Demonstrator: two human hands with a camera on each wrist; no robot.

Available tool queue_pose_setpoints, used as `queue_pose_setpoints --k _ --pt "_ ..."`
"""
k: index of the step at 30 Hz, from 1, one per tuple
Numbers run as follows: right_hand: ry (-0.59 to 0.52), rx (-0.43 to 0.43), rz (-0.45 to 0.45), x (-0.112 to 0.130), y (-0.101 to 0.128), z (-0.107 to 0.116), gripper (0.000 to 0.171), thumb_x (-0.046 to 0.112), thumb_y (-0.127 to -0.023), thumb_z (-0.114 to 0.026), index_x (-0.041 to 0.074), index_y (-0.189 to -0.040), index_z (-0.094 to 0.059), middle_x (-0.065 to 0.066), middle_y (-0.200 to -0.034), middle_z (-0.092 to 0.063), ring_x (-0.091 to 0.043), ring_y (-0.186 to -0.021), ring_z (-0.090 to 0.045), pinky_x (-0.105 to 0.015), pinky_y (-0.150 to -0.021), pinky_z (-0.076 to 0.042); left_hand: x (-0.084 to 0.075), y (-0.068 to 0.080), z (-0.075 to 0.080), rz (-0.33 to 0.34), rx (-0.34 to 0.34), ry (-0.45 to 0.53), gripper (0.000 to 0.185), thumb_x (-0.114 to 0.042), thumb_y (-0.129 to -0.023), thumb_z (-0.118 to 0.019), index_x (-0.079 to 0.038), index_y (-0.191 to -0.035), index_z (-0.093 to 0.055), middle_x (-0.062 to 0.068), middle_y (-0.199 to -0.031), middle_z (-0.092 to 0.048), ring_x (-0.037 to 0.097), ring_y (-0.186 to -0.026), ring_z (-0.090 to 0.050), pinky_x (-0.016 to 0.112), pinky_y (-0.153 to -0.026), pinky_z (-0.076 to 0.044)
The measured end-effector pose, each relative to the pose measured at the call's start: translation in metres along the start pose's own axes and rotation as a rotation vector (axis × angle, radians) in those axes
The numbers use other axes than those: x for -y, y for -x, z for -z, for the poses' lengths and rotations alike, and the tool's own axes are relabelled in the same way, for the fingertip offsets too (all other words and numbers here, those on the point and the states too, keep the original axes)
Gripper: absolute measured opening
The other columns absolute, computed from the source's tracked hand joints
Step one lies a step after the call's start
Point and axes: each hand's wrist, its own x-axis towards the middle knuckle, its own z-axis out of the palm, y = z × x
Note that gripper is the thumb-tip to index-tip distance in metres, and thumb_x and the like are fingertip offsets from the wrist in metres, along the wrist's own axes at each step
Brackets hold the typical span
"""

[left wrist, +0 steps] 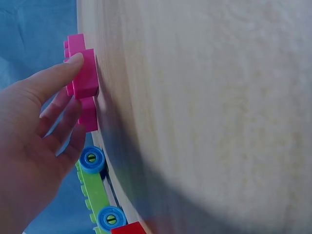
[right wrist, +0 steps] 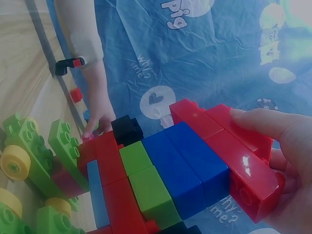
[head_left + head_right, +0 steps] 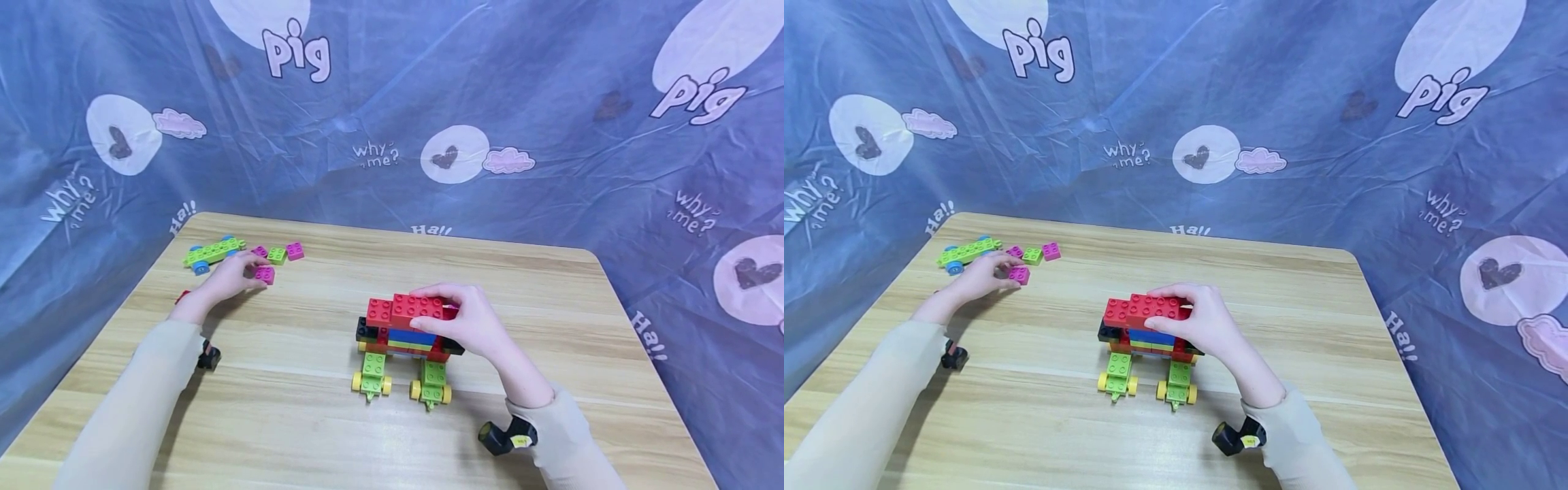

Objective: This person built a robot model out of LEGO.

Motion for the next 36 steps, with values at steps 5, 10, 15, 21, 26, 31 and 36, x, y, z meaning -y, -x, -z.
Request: queue_pose_setpoints --k 5,10,15,21,26,31,36 --pt "0.006 -0.002 -0.006 0.0 0.0 0.0 0.038 0.02 -0.079 -0.082 0.008 -0.113 -0.073 -0.01 -0.109 -0.073 -0.012 -0.081 -0.065 -0.023 -0.069 -0.053 0.002 -0.001 -0.002 0.017 0.02 -0.012 0.053 -0.013 -0.082 -0.078 0.006 -0.128 -0.057 0.029 -0.122 -0.06 0.044 -0.112 -0.056 0.058 -0.1 -0.043" --pt "0.004 -0.002 -0.003 0.0 0.0 0.0 0.038 0.02 -0.079 -0.082 0.008 -0.113 -0.073 -0.01 -0.109 -0.073 -0.012 -0.08 -0.065 -0.023 -0.068 -0.053 0.002 -0.003 -0.004 0.017 0.028 -0.011 0.051 -0.015 -0.083 -0.078 0.005 -0.126 -0.059 0.029 -0.126 -0.059 0.045 -0.115 -0.055 0.058 -0.102 -0.041" --pt "0.006 -0.003 -0.011 0.0 0.0 0.0 0.038 0.021 -0.079 -0.083 0.009 -0.114 -0.073 -0.009 -0.109 -0.073 -0.012 -0.082 -0.065 -0.024 -0.069 -0.054 0.002 -0.005 -0.006 0.018 0.042 -0.017 0.051 -0.015 -0.083 -0.077 0.005 -0.126 -0.059 0.031 -0.131 -0.055 0.048 -0.124 -0.049 0.059 -0.107 -0.036" --pt "-0.001 -0.001 -0.011 0.0 0.0 0.0 0.038 0.02 -0.079 -0.083 0.008 -0.114 -0.073 -0.01 -0.109 -0.073 -0.013 -0.082 -0.065 -0.024 -0.069 -0.054 0.001 -0.006 -0.008 0.002 0.035 -0.03 0.055 -0.015 -0.082 -0.078 0.01 -0.126 -0.057 0.034 -0.132 -0.053 0.049 -0.124 -0.048 0.059 -0.107 -0.036" --pt "-0.007 0.004 -0.018 0.001 0.0 0.0 0.038 0.02 -0.079 -0.082 0.009 -0.114 -0.073 -0.009 -0.109 -0.073 -0.013 -0.082 -0.065 -0.024 -0.07 -0.054 0.002 -0.007 -0.01 0.003 0.031 -0.038 0.054 -0.015 -0.083 -0.077 0.01 -0.127 -0.057 0.035 -0.135 -0.05 0.05 -0.125 -0.047 0.059 -0.108 -0.035" --pt "-0.004 0.004 -0.021 0.0 -0.001 0.0 0.038 0.02 -0.079 -0.082 0.009 -0.114 -0.073 -0.009 -0.108 -0.073 -0.013 -0.081 -0.065 -0.024 -0.069 -0.054 0.002 -0.008 -0.011 0.005 0.029 -0.034 0.054 -0.017 -0.084 -0.077 0.01 -0.126 -0.057 0.035 -0.133 -0.052 0.05 -0.124 -0.047 0.059 -0.107 -0.036" --pt "-0.002 0.002 -0.022 0.001 -0.001 0.0 0.038 0.021 -0.079 -0.082 0.009 -0.113 -0.073 -0.009 -0.108 -0.073 -0.013 -0.081 -0.065 -0.024 -0.069 -0.053 0.001 -0.007 -0.011 0.023 0.035 -0.025 0.053 -0.017 -0.084 -0.076 0.009 -0.127 -0.057 0.035 -0.136 -0.049 0.051 -0.128 -0.043 0.06 -0.11 -0.032"
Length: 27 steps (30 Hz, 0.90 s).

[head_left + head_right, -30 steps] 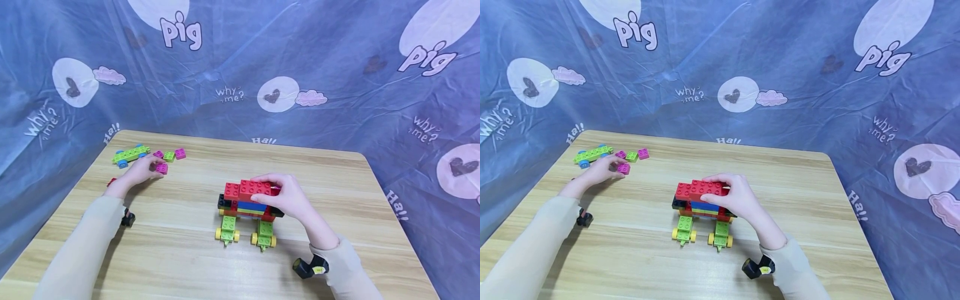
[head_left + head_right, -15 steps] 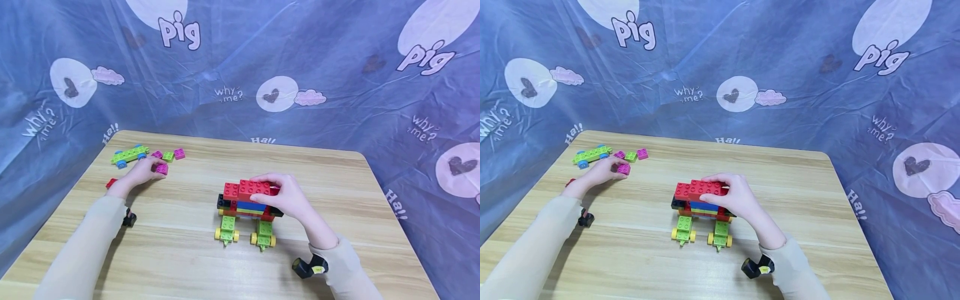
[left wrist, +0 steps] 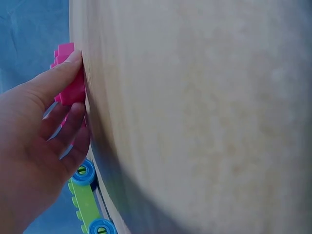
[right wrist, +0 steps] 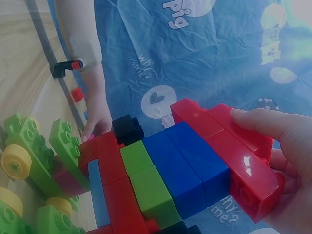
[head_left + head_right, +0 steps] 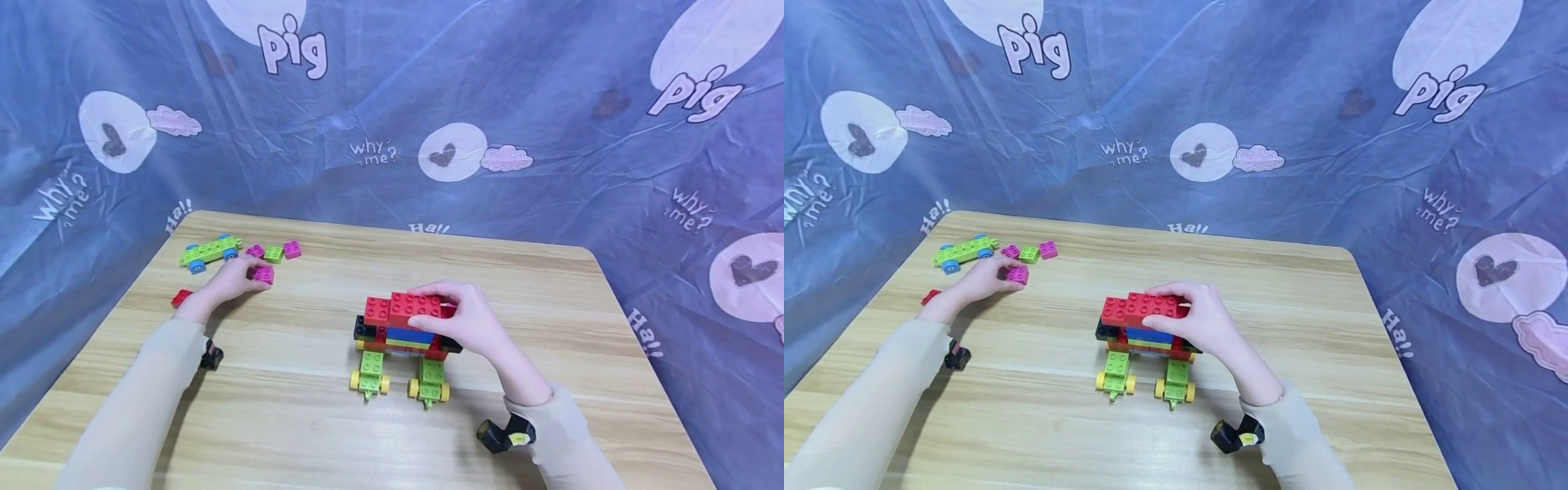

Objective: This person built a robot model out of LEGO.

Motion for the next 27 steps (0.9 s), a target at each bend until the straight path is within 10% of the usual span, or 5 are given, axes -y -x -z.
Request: queue_pose_setpoints --k 12,27 --pt "-0.002 0.007 -0.001 0.001 -0.001 0.0 0.038 0.019 -0.078 -0.083 0.008 -0.113 -0.073 -0.01 -0.107 -0.073 -0.014 -0.08 -0.065 -0.024 -0.068 -0.054 -0.017 0.006 0.009 0.013 -0.062 0.058 0.058 -0.028 -0.085 -0.077 0.005 -0.128 -0.058 0.027 -0.117 -0.062 0.031 -0.09 -0.059 0.048 -0.084 -0.049" --pt "0.117 0.025 0.061 0.006 -0.002 0.004 0.037 0.022 -0.079 -0.082 0.009 -0.112 -0.072 -0.005 -0.102 -0.074 -0.015 -0.085 -0.065 -0.026 -0.068 -0.053 -0.08 0.02 0.03 -0.043 -0.138 0.124 0.055 -0.024 -0.083 -0.078 0.003 -0.128 -0.059 0.024 -0.119 -0.061 0.037 -0.103 -0.056 0.05 -0.091 -0.047"
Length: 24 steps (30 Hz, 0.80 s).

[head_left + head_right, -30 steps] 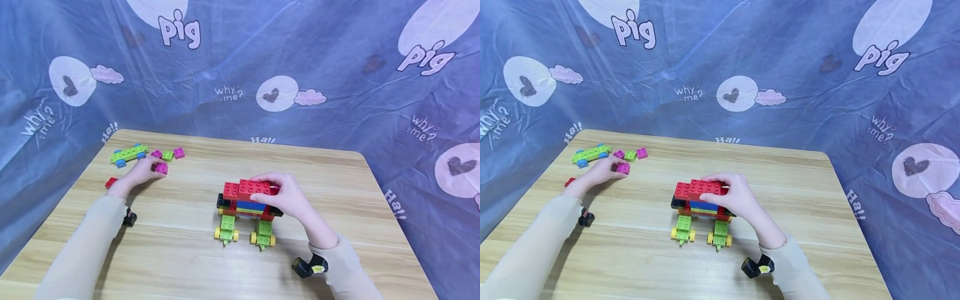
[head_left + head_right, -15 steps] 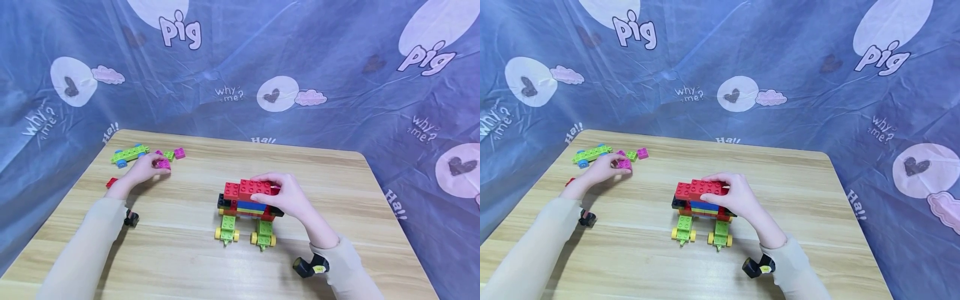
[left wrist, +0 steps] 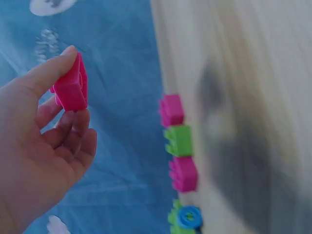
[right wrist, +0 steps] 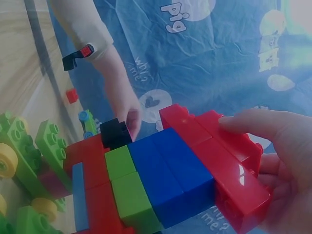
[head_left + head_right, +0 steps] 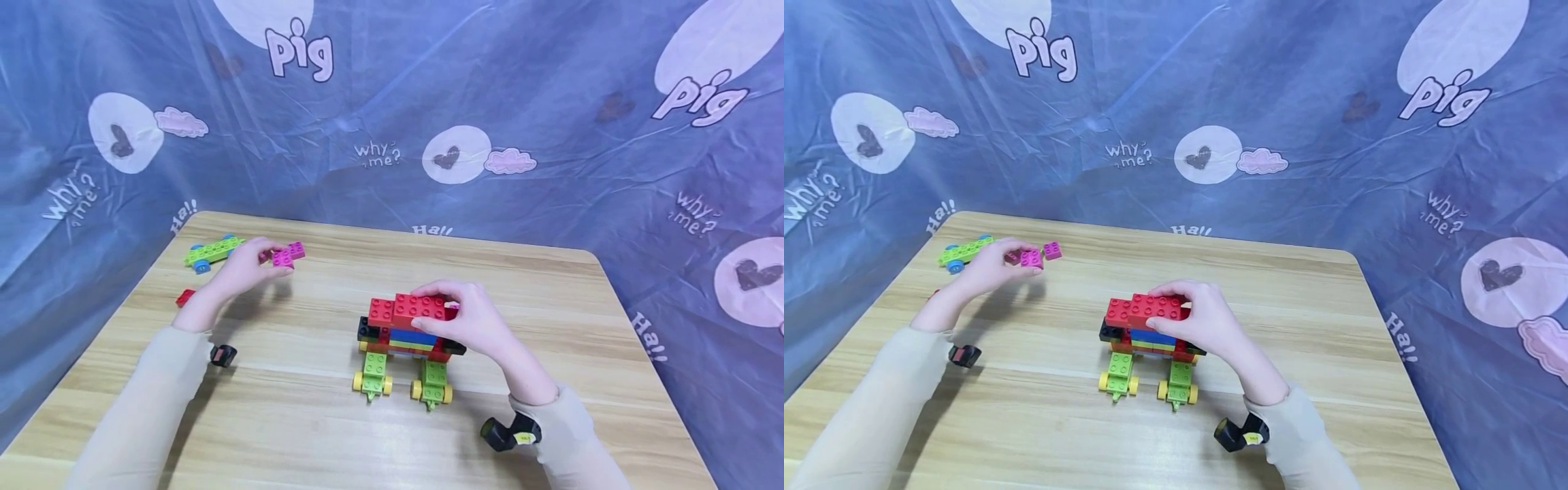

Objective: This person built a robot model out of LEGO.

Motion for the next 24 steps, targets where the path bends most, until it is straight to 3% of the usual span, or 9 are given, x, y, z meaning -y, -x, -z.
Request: queue_pose_setpoints --k 5,9,13,18,24 --pt "0.034 0.011 0.034 0.004 -0.002 0.001 0.036 0.02 -0.078 -0.081 0.009 -0.111 -0.071 -0.003 -0.1 -0.073 -0.015 -0.084 -0.065 -0.024 -0.066 -0.053 -0.022 0.001 0.0 -0.069 -0.03 -0.024 0.053 -0.023 -0.083 -0.078 0.003 -0.125 -0.062 0.021 -0.113 -0.063 0.034 -0.098 -0.058 0.046 -0.085 -0.049" --pt "0.043 0.017 0.05 0.005 -0.003 0.0 0.036 0.018 -0.077 -0.08 0.009 -0.111 -0.07 -0.003 -0.1 -0.072 -0.015 -0.084 -0.064 -0.025 -0.067 -0.054 -0.039 0.003 -0.003 -0.137 -0.06 -0.013 0.049 -0.021 -0.082 -0.079 0.003 -0.122 -0.064 0.02 -0.114 -0.065 0.035 -0.101 -0.06 0.051 -0.09 -0.05" --pt "0.059 0.018 0.073 0.006 -0.003 0.0 0.037 0.018 -0.077 -0.081 0.008 -0.112 -0.07 -0.004 -0.103 -0.072 -0.014 -0.084 -0.064 -0.029 -0.07 -0.054 -0.059 0.007 -0.006 -0.181 -0.08 -0.017 0.048 -0.024 -0.081 -0.08 -0.001 -0.121 -0.066 0.017 -0.114 -0.065 0.031 -0.098 -0.061 0.048 -0.087 -0.051" --pt "0.082 0.021 0.101 0.007 -0.004 -0.002 0.039 0.02 -0.077 -0.081 0.009 -0.113 -0.069 -0.004 -0.106 -0.072 -0.012 -0.083 -0.062 -0.029 -0.07 -0.055 -0.084 0.013 -0.013 -0.254 -0.072 0.022 0.047 -0.022 -0.08 -0.08 -0.001 -0.12 -0.066 0.015 -0.114 -0.067 0.028 -0.096 -0.061 0.046 -0.086 -0.052" --pt "0.101 0.034 0.101 0.014 -0.007 -0.004 0.042 0.024 -0.079 -0.08 0.008 -0.117 -0.069 -0.004 -0.112 -0.072 -0.014 -0.092 -0.065 -0.031 -0.08 -0.055 -0.108 0.022 -0.022 -0.359 -0.06 0.038 0.046 -0.021 -0.08 -0.08 -0.002 -0.12 -0.067 0.014 -0.114 -0.069 0.026 -0.099 -0.063 0.041 -0.081 -0.054"
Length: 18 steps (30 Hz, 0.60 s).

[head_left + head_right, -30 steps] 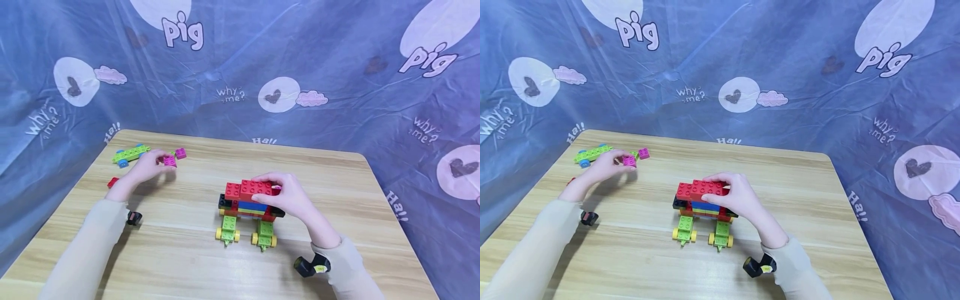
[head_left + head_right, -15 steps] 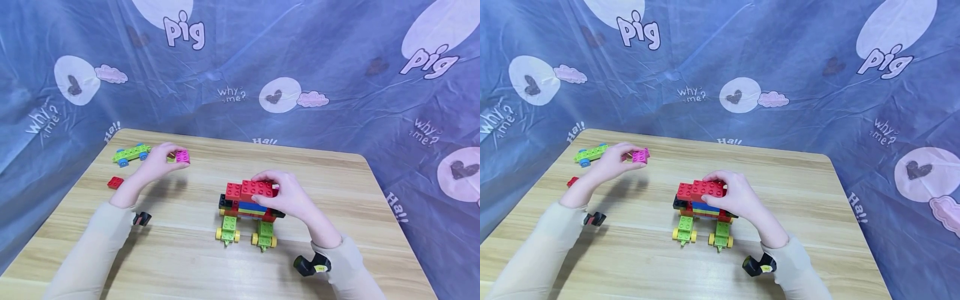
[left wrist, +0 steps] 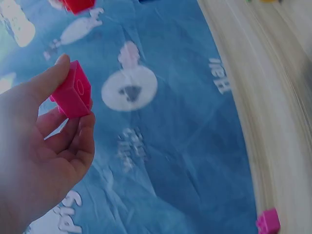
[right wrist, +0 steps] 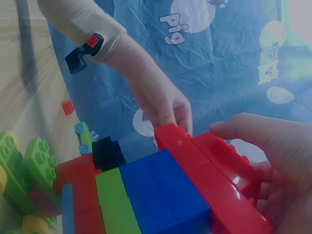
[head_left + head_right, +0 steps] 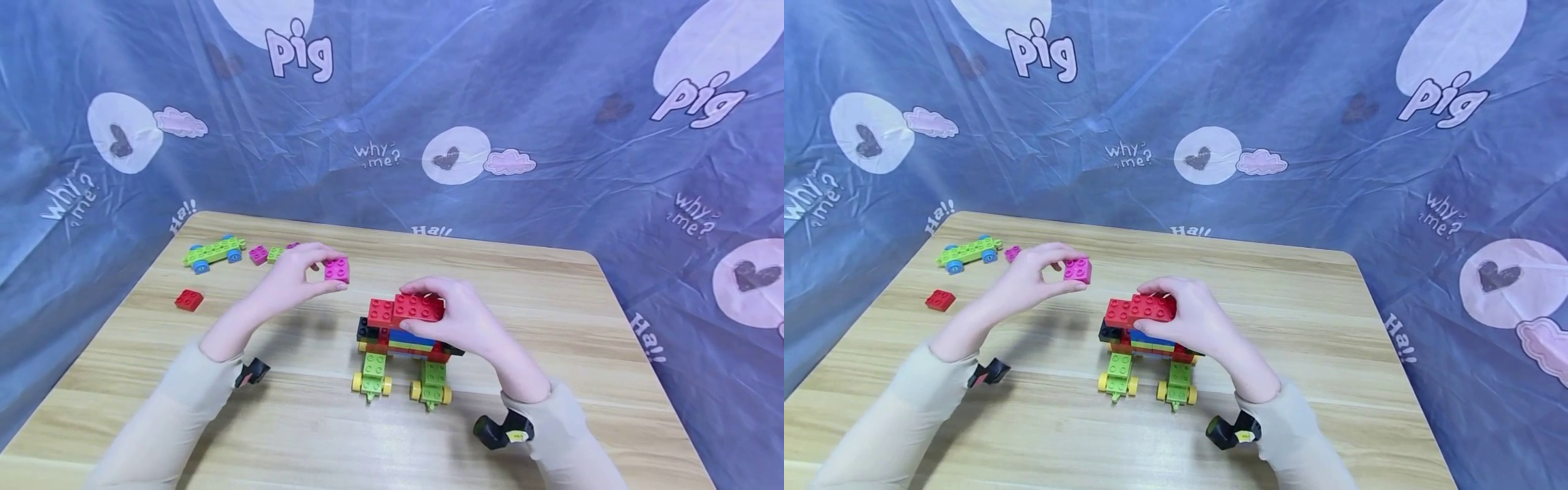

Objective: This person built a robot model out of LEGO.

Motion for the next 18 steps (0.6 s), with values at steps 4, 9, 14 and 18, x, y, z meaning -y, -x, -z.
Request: queue_pose_setpoints --k 4,9,14,18 --pt "0.009 0.005 -0.001 0.005 -0.004 0.0 0.044 0.026 -0.079 -0.081 0.008 -0.117 -0.07 -0.005 -0.113 -0.072 -0.017 -0.098 -0.066 -0.036 -0.085 -0.056 -0.014 0.002 -0.005 -0.036 -0.004 0.023 0.047 -0.021 -0.08 -0.081 -0.003 -0.121 -0.067 0.014 -0.118 -0.068 0.028 -0.106 -0.064 0.043 -0.088 -0.054" --pt "0.025 0.02 -0.028 0.008 -0.007 -0.003 0.046 0.027 -0.077 -0.083 0.006 -0.116 -0.07 -0.007 -0.112 -0.073 -0.019 -0.098 -0.067 -0.036 -0.086 -0.056 -0.026 0.006 -0.01 -0.082 -0.003 0.042 0.047 -0.024 -0.079 -0.081 -0.004 -0.12 -0.068 0.012 -0.117 -0.069 0.028 -0.111 -0.063 0.047 -0.098 -0.051" --pt "0.051 0.033 -0.081 0.007 -0.009 -0.007 0.045 0.026 -0.076 -0.084 0.006 -0.113 -0.071 -0.007 -0.103 -0.074 -0.015 -0.085 -0.066 -0.03 -0.077 -0.056 -0.034 0.009 -0.015 -0.116 0.008 0.05 0.047 -0.025 -0.079 -0.081 -0.005 -0.12 -0.068 0.011 -0.115 -0.07 0.028 -0.11 -0.064 0.047 -0.097 -0.051" --pt "0.055 0.03 -0.093 0.006 -0.009 -0.008 0.042 0.025 -0.075 -0.085 0.006 -0.11 -0.072 -0.006 -0.097 -0.074 -0.013 -0.079 -0.064 -0.027 -0.072 -0.054 -0.038 0.011 -0.017 -0.126 0.031 0.055 0.046 -0.025 -0.079 -0.081 -0.006 -0.119 -0.069 0.009 -0.115 -0.07 0.026 -0.11 -0.063 0.046 -0.097 -0.051"
